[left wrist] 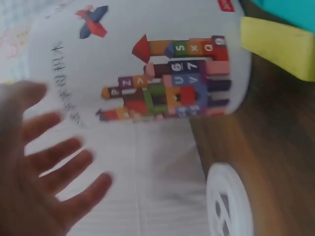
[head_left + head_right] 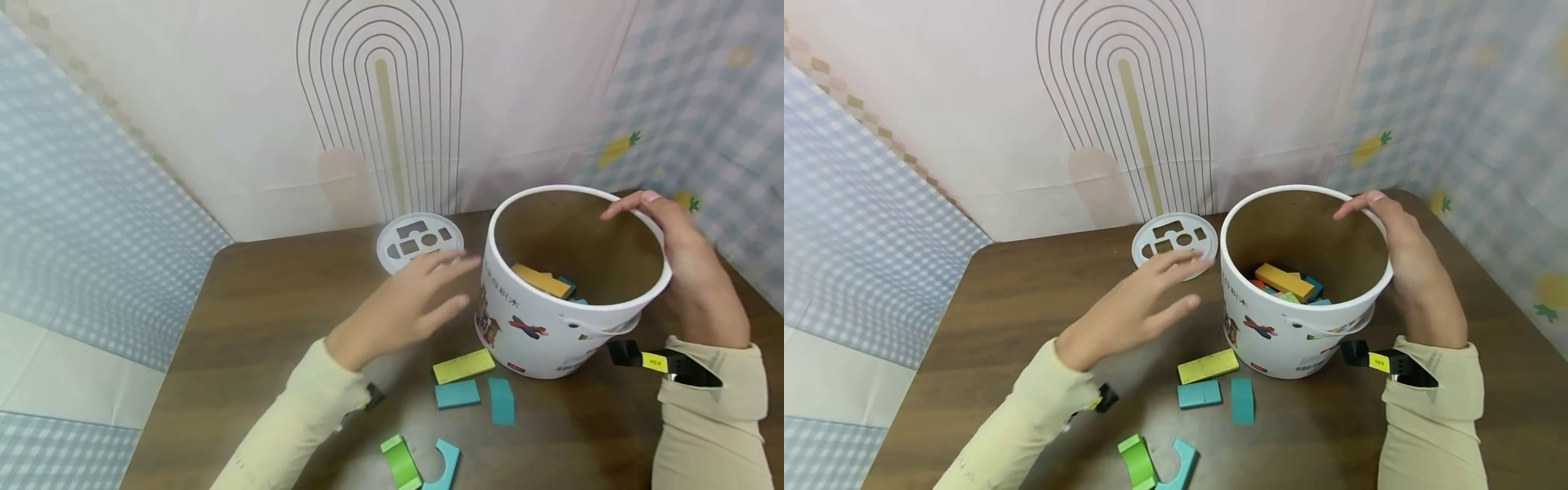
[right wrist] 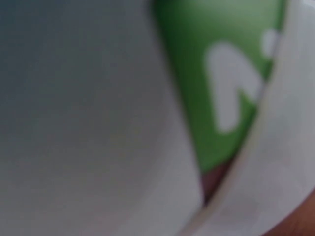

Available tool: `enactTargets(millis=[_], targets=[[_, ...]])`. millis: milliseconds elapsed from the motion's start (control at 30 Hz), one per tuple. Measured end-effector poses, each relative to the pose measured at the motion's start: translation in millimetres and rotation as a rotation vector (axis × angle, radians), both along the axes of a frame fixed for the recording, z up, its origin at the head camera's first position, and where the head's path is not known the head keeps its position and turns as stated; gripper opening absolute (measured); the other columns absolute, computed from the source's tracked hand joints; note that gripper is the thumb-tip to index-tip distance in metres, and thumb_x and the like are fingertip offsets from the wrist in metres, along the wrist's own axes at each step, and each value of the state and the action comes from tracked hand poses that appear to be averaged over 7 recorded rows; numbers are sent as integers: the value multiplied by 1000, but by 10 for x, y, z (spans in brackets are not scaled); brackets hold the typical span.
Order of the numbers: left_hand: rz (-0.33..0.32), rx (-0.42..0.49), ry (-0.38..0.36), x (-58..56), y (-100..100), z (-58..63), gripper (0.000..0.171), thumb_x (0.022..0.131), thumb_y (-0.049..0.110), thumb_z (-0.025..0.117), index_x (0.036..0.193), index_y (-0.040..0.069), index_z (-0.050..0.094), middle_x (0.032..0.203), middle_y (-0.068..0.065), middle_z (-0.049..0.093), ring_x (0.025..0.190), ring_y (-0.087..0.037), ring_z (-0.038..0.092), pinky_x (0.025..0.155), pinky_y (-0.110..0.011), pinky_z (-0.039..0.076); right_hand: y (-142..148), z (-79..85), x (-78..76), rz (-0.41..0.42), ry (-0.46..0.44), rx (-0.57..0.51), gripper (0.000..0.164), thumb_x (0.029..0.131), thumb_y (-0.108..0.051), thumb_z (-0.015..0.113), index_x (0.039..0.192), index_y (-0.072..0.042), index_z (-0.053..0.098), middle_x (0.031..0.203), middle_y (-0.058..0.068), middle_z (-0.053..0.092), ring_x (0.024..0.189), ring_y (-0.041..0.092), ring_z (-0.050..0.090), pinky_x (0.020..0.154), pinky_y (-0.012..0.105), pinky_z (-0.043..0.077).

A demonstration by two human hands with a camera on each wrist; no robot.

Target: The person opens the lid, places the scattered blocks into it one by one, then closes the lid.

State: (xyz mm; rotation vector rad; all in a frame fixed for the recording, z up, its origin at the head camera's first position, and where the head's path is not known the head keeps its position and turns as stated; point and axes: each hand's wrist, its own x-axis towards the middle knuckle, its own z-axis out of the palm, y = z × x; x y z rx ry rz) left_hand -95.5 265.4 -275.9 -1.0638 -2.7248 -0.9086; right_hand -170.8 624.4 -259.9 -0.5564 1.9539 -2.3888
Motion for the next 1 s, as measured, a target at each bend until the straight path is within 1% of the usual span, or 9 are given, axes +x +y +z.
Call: enactTargets(millis=[133, 200, 267, 400, 433, 500, 600, 733, 1000], targets=[[-63, -82, -117, 334, -339, -181, 41, 109, 29, 58, 148, 14, 61, 149, -2, 60, 141, -18, 53, 119, -38, 41, -27, -21, 51, 5, -21, 18, 44, 115, -18, 36, 103, 1, 74, 115, 7, 68, 103, 18, 64, 78, 26, 54], [-90, -120, -222, 491, -488, -276, 36, 109, 26, 59, 141, 12, 66, 140, 0, 67, 133, -13, 59, 113, -36, 47, -37, -18, 68, 8, -28, 25, 44, 115, -19, 36, 104, 1, 74, 117, 7, 68, 105, 19, 63, 79, 27, 54], [-136, -142, -362, 623, -609, -372, 30, 108, 21, 60, 136, 13, 70, 131, 3, 71, 120, -8, 65, 105, -32, 52, -39, -7, 78, 16, -34, 29, 44, 115, -19, 36, 106, 1, 74, 118, 7, 67, 106, 19, 63, 80, 27, 53], [-224, -132, -675, 793, -778, -540, 35, 100, 5, 68, 133, 17, 71, 115, 12, 71, 102, 1, 64, 93, -22, 55, -40, 24, 87, 25, -38, 30, 44, 115, -20, 36, 106, 1, 73, 119, 7, 66, 107, 19, 62, 80, 27, 53], [-234, -123, -738, 820, -805, -573, 40, 97, 1, 71, 132, 19, 71, 112, 14, 70, 98, 2, 62, 90, -21, 54, -42, 33, 85, 24, -31, 37, 44, 115, -20, 36, 106, 1, 73, 120, 7, 66, 107, 19, 61, 80, 27, 52], [-242, -113, -812, 852, -836, -631, 48, 90, -4, 76, 131, 21, 70, 105, 16, 66, 96, 3, 60, 88, -20, 54, -49, 48, 85, 13, -20, 45, 44, 115, -20, 36, 104, 1, 73, 119, 7, 66, 108, 19, 60, 80, 27, 51], [-273, -127, -812, 864, -836, -705, 53, 84, -5, 83, 127, 23, 71, 99, 16, 60, 93, 3, 57, 85, -19, 53, -52, 60, 91, -3, -3, 49, 44, 115, -20, 36, 103, 1, 74, 119, 8, 65, 109, 20, 58, 80, 28, 50], [-331, -164, -740, 854, -798, -768, 52, 81, 0, 88, 123, 27, 74, 95, 15, 55, 89, 5, 52, 81, -16, 52, -43, 58, 97, -16, 2, 52, 44, 115, -20, 37, 102, 1, 74, 116, 8, 67, 104, 19, 62, 76, 26, 52], [-333, -160, -694, 875, -765, -810, 43, 79, 6, 91, 112, 28, 77, 90, 14, 53, 84, 6, 49, 76, -14, 51, -44, 55, 79, -6, -10, 57, 44, 115, -20, 37, 103, 2, 73, 116, 9, 67, 101, 20, 64, 73, 27, 54]])
